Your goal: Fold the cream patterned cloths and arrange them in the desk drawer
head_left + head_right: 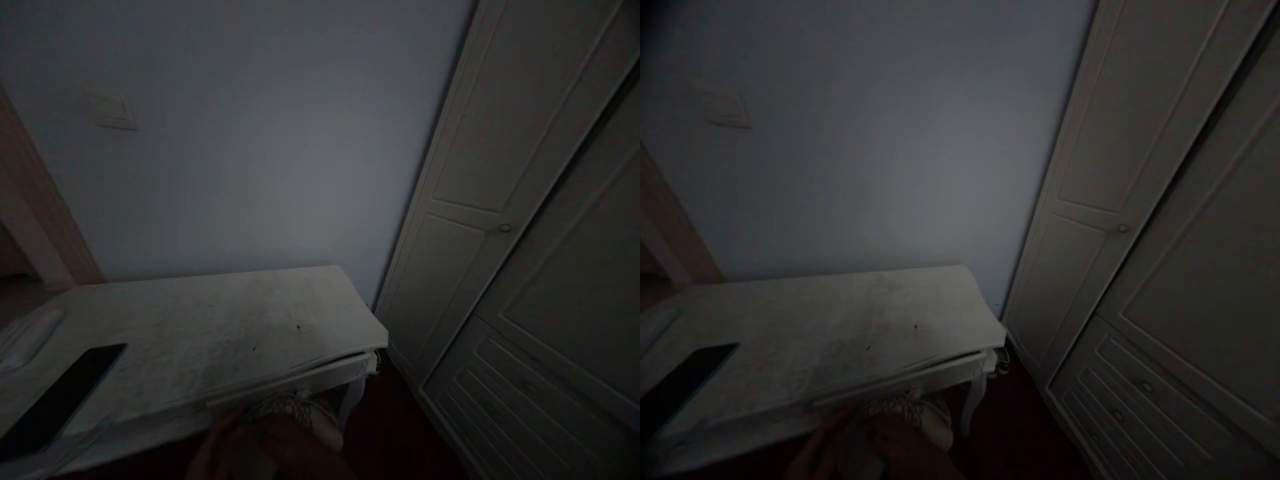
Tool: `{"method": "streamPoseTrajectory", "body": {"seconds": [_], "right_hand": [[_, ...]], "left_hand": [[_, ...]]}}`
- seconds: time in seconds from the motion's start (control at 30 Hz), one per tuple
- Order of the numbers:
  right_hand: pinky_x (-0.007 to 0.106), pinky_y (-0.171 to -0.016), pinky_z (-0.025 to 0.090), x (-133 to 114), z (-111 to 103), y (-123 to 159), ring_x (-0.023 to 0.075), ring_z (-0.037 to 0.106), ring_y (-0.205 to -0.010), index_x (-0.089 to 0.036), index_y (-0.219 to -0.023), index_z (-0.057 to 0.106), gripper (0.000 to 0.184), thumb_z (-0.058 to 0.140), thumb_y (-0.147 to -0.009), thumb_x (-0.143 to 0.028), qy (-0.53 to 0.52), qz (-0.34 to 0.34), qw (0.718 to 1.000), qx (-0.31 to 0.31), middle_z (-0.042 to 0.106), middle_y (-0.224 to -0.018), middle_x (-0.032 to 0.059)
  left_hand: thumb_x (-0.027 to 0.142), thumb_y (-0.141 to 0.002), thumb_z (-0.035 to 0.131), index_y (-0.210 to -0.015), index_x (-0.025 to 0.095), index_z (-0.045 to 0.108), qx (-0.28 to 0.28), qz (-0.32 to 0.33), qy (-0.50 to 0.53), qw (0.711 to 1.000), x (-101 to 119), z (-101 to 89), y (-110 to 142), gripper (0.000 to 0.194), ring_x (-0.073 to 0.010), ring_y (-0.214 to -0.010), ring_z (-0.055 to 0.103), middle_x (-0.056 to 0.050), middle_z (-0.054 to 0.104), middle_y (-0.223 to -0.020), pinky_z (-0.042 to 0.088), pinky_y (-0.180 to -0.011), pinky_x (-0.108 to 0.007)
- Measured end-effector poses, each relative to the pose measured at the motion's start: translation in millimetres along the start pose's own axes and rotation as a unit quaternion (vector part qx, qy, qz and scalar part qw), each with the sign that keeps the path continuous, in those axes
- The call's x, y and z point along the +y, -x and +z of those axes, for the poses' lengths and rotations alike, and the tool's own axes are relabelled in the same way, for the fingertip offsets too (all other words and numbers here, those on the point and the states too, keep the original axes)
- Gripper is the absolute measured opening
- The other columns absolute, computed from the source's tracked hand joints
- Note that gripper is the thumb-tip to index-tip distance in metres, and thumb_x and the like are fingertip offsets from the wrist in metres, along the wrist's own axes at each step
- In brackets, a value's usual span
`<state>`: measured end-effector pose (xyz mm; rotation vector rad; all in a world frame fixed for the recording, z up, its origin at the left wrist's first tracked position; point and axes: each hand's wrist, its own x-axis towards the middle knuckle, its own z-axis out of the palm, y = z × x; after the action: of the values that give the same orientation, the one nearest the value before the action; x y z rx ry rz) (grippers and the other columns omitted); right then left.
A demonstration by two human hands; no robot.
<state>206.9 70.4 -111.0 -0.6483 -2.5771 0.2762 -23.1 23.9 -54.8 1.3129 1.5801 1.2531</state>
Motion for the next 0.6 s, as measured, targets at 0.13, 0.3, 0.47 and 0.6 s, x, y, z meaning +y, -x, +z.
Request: {"method": "streamPoseTrajectory", "body": {"seconds": [0.13, 0.3, 0.47, 0.6], "right_hand": [[0.030, -0.103, 0.057, 0, -8, 16, 0.0210, 0.068, -0.125, -0.016, -0.144, 0.060, 0.041, 0.054, -0.109, -0.037, 0.083, -0.011, 0.991, 0.108, 0.073, -0.136, 0.0104], [0.035, -0.098, 0.058, 12, -22, 36, 0.0188, 0.073, -0.104, -0.023, -0.113, 0.072, 0.025, 0.050, -0.110, -0.033, 0.194, -0.020, 0.951, 0.239, 0.080, -0.115, 0.0041], [0.035, -0.093, 0.062, 26, -31, 69, 0.0207, 0.075, -0.104, -0.036, -0.114, 0.074, 0.021, 0.054, -0.106, -0.037, 0.087, 0.054, 0.960, 0.259, 0.081, -0.112, 0.0004], [0.044, -0.080, 0.067, 21, -40, 98, 0.0329, 0.079, -0.098, -0.037, -0.110, 0.079, 0.031, 0.054, -0.097, -0.049, -0.062, 0.228, 0.909, 0.343, 0.081, -0.111, 0.0081]], "left_hand": [[0.058, -0.089, 0.057, -0.122, 0.032, 0.078, -0.034, 0.043, -0.101, 0.993, -5, 18.0, -2, 0.047, -0.0264, -0.123, 0.073, -0.001, 0.079, -0.131, 0.058, -0.108, -0.041], [0.037, -0.093, 0.046, -0.132, 0.034, 0.074, -0.009, 0.069, -0.277, 0.958, 4, 60.6, -1, 0.047, -0.0315, -0.133, 0.067, -0.002, 0.073, -0.141, 0.048, -0.116, -0.063], [0.044, -0.099, 0.040, -0.129, 0.029, 0.075, -0.102, 0.163, -0.224, 0.956, 10, 92.4, -9, 0.049, -0.0262, -0.122, 0.074, -0.006, 0.078, -0.133, 0.057, -0.110, -0.043], [0.040, -0.101, 0.036, -0.136, 0.022, 0.070, -0.132, 0.134, -0.237, 0.953, 16, 103.9, -18, 0.051, -0.0235, -0.129, 0.070, -0.010, 0.074, -0.139, 0.054, -0.114, -0.038]]}}
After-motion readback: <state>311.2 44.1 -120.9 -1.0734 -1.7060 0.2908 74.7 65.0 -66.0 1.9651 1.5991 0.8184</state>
